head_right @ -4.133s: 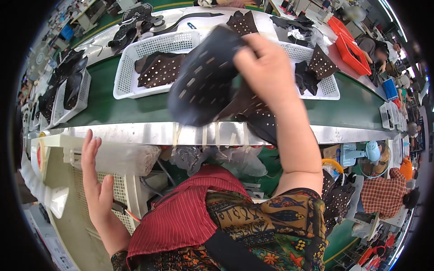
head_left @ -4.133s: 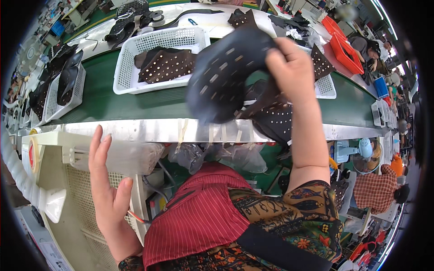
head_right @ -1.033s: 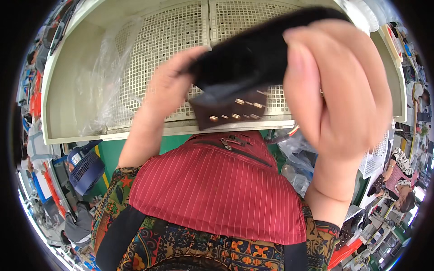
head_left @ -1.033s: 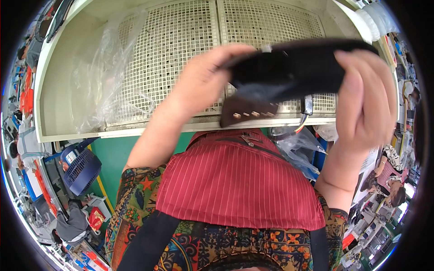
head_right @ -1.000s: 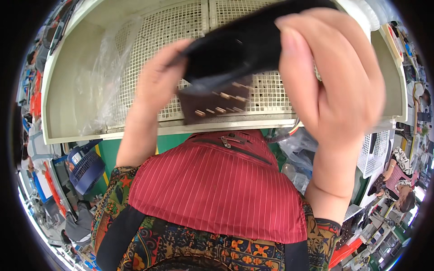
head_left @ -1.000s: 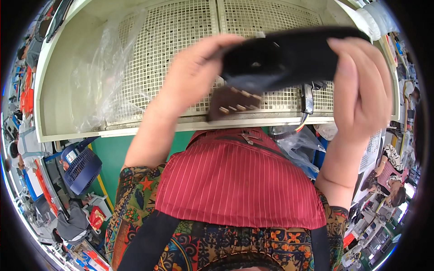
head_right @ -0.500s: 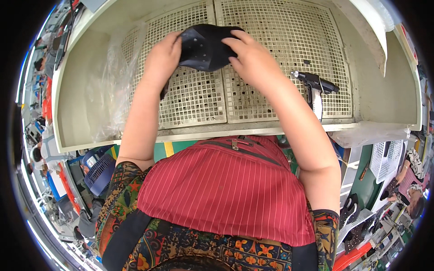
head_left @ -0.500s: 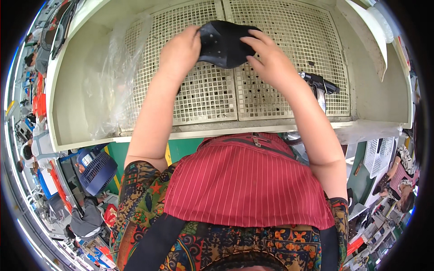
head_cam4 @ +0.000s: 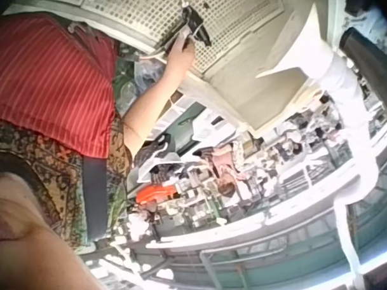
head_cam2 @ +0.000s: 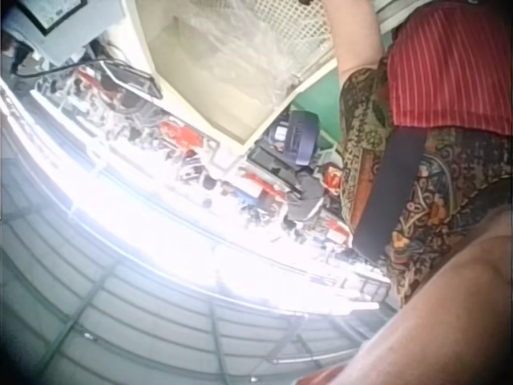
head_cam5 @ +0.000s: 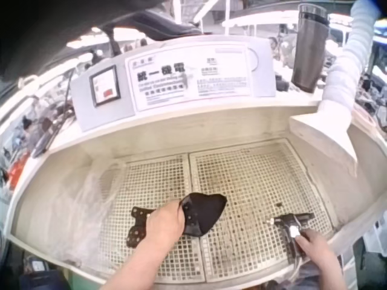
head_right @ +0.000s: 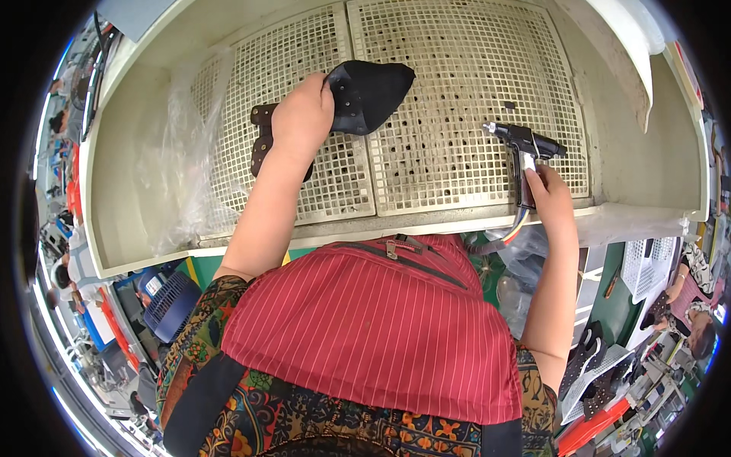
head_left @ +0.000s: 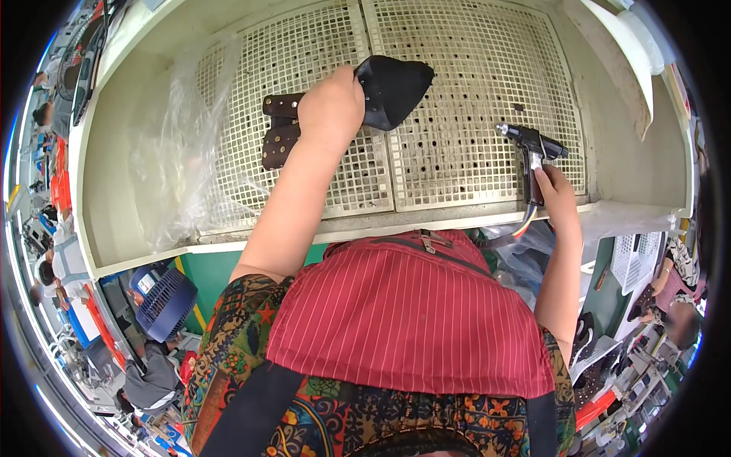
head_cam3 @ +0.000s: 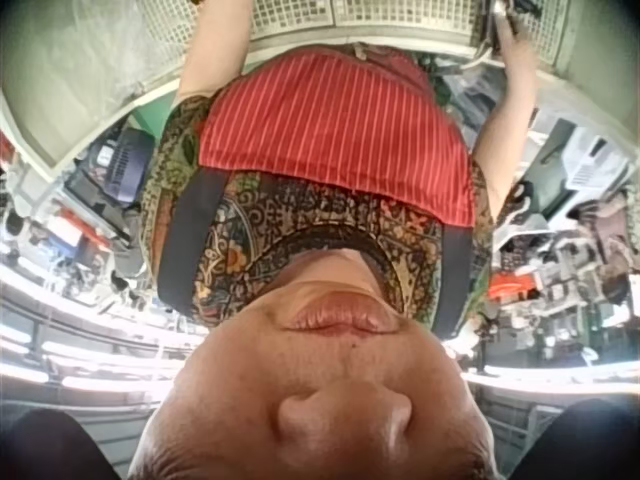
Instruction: The person uses a handheld tool to attach small metallic studs to black shoe uppers on a perforated work surface. They repeatedly pick up shoe parts, apply the tool, and place the finished pieces into white baskets. The person also handles a roll of tape and a plastic bag during the process.
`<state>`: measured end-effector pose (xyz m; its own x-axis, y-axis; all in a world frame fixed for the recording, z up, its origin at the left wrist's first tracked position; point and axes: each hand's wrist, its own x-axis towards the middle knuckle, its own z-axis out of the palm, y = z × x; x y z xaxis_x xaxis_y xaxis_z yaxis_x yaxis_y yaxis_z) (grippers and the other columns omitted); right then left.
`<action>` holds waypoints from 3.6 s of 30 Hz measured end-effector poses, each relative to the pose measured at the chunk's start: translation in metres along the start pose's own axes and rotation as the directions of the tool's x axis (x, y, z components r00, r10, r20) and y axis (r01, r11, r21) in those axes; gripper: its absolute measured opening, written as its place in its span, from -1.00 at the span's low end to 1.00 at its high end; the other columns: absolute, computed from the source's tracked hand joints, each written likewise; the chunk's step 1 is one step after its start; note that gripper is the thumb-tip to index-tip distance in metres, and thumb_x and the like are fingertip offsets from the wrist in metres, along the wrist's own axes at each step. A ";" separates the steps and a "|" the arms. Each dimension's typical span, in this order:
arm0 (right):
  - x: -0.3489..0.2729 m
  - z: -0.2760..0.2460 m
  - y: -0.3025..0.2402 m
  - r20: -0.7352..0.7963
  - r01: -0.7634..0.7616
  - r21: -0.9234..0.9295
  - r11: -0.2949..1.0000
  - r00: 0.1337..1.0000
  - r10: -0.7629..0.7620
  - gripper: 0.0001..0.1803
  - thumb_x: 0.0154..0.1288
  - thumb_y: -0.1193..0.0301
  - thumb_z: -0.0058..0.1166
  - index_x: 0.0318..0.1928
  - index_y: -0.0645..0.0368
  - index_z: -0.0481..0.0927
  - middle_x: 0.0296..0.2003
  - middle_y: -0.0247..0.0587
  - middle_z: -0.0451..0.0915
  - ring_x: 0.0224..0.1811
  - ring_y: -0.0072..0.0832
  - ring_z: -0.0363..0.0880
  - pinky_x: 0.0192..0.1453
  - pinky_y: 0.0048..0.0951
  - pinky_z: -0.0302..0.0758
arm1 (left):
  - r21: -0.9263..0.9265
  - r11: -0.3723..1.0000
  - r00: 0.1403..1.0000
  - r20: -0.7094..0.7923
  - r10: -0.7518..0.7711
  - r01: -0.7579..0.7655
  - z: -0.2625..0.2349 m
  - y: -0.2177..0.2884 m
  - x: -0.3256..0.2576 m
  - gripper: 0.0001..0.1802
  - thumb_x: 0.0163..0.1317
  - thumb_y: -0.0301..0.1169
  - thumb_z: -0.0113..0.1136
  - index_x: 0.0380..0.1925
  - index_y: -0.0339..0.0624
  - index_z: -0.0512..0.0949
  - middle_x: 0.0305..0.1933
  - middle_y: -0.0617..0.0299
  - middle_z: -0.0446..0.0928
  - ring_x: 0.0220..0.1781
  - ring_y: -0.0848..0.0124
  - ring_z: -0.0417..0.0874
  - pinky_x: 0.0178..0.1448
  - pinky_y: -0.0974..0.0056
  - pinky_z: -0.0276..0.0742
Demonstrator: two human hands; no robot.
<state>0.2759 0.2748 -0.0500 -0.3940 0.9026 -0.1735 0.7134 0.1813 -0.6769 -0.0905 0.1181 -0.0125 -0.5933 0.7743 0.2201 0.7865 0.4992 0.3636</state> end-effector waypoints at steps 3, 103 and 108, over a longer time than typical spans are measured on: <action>0.012 0.006 -0.021 0.232 -0.367 0.264 0.892 0.922 0.311 -0.59 0.23 0.22 0.12 -0.13 0.36 0.53 -0.35 -0.17 0.61 -0.32 -0.49 0.57 -0.21 -0.47 0.47 | 0.007 0.996 0.992 0.089 -0.089 0.088 -0.003 -0.001 0.004 -0.71 0.24 -0.25 -0.11 -0.27 -0.21 0.51 -0.39 -0.05 0.59 -0.31 0.03 0.63 -0.19 0.02 0.53; -0.215 -0.088 0.091 -0.519 0.018 0.471 0.882 0.814 0.261 -0.51 0.13 0.43 0.18 0.08 0.32 0.44 0.06 -0.09 0.50 0.08 -0.43 0.44 0.17 -0.39 0.37 | -0.770 0.473 0.231 0.600 0.766 0.429 -0.003 0.377 -0.084 -0.75 0.27 -0.42 -0.07 -0.14 -0.30 0.51 -0.27 0.27 0.54 -0.24 0.55 0.50 -0.12 0.43 0.42; -0.229 -0.103 0.161 -0.238 -0.145 0.706 0.693 0.873 0.426 -0.70 0.26 0.53 0.00 0.01 0.33 0.46 -0.13 -0.16 0.58 -0.09 -0.52 0.55 0.02 -0.50 0.47 | -0.747 0.477 0.264 0.629 0.731 0.463 0.035 0.460 -0.103 -0.71 0.24 -0.41 -0.03 -0.08 -0.32 0.49 -0.21 0.22 0.57 -0.22 0.51 0.56 -0.09 0.41 0.45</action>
<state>0.5413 0.1374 -0.0453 0.0974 0.9581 -0.2694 0.1425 -0.2813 -0.9490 0.3385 0.2815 0.1010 0.5265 0.8139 -0.2458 -0.0281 0.3056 0.9517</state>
